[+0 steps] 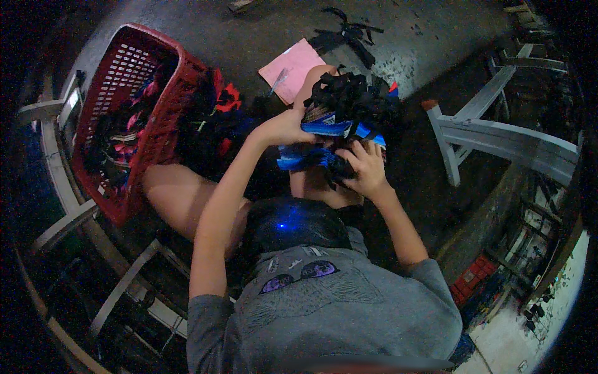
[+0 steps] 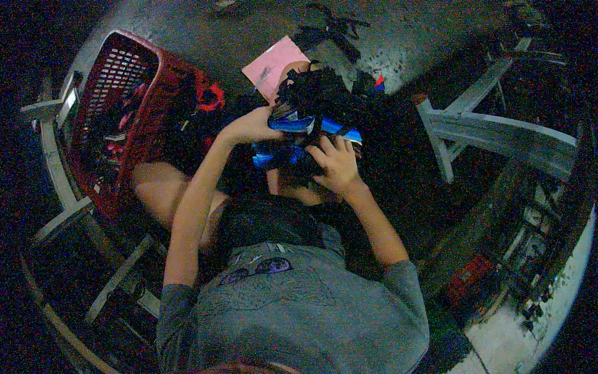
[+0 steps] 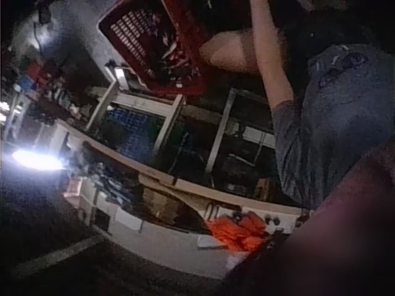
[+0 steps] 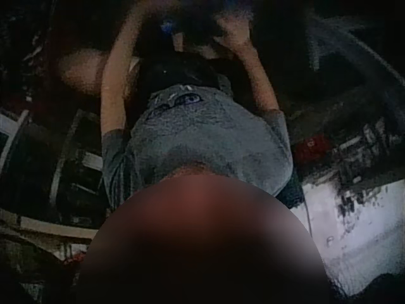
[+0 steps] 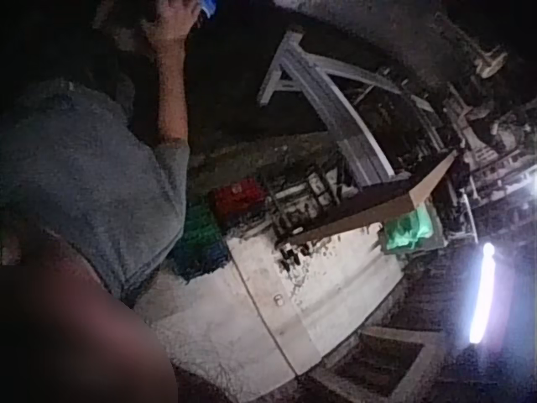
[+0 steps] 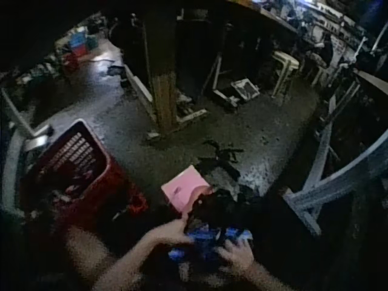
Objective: The person sits on the floor and sorts through a red laundry basket filled with colorful clothing items. They pick up garments, inspect them, and place them back into the basket or on the floor, occasionally using a pen to mark a pink notepad.
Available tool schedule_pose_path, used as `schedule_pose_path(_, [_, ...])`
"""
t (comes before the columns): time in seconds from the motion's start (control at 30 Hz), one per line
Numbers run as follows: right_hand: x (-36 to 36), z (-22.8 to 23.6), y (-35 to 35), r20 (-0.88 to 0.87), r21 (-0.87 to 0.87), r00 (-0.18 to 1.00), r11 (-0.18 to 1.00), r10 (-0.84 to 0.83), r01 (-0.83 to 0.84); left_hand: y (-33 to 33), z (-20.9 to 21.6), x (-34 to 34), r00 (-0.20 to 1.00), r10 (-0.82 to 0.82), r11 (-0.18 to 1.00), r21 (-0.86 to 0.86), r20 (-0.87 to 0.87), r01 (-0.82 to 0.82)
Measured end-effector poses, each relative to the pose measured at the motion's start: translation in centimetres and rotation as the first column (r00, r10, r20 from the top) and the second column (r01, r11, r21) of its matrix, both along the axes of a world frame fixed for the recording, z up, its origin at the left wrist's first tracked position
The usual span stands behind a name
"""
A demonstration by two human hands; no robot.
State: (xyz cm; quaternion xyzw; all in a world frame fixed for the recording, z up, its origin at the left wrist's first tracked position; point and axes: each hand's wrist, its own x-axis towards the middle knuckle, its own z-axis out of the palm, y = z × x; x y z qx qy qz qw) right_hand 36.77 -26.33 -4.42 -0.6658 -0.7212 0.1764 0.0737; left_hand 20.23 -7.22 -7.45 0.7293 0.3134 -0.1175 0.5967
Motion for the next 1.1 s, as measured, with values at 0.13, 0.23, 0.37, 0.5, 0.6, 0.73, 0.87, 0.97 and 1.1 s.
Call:
schedule_pose_path(0.13, [1.6, 2.9, 0.1, -0.356, -0.108, 0.929, 0.983, 0.102, -0.149, -0.5, 0.3, -1.5, 0.994, -0.078, 0.995, -0.048, 0.073, 0.082])
schedule_pose_path(0.23, [3.7, 5.3, 1.5, -0.74, -0.038, 0.671, 0.995, 0.035, -0.094, -1.4, 0.2, -2.4, 0.989, -0.15, 0.973, -0.178, -0.015, 0.145])
schedule_pose_path(0.37, [4.1, 6.6, 5.6, -0.623, -0.125, 0.782, 0.989, -0.017, -0.078, -1.4, -1.3, -2.7, 0.966, -0.225, 0.957, -0.16, 0.127, 0.243])
schedule_pose_path(0.5, [3.4, 6.6, 9.8, -0.549, -0.446, 0.835, 0.854, -0.023, -0.269, 1.0, -2.6, -3.7, 0.947, -0.056, 0.575, -0.765, 0.316, 0.289])
schedule_pose_path(0.6, [3.4, 6.3, 11.0, -0.438, -0.526, 0.898, 0.797, 0.046, -0.297, 1.9, -1.7, -4.7, 0.945, 0.316, 0.051, -0.996, 0.083, 0.07])
schedule_pose_path(0.73, [2.5, 5.4, 10.9, -0.313, -0.53, 0.945, 0.808, 0.093, -0.255, 0.4, 1.0, -3.5, 0.988, 0.149, 0.651, -0.749, -0.036, -0.125])
schedule_pose_path(0.87, [1.7, 6.0, 10.5, -0.212, -0.388, 0.972, 0.904, 0.102, -0.18, -2.0, 2.4, -1.1, 0.969, 0.072, 0.864, -0.501, 0.236, 0.058])
schedule_pose_path(0.97, [2.3, 7.3, 9.4, -0.187, -0.167, 0.98, 0.98, 0.073, -0.105, -2.1, 2.3, -0.7, 0.959, 0.044, 0.93, -0.362, 0.28, 0.063])
schedule_pose_path(1.1, [3.2, 6.8, 7.1, -0.113, -0.16, 0.993, 0.985, 0.041, -0.059, -0.8, 1.9, -1.1, 0.993, -0.099, 0.916, -0.384, 0.064, 0.116])
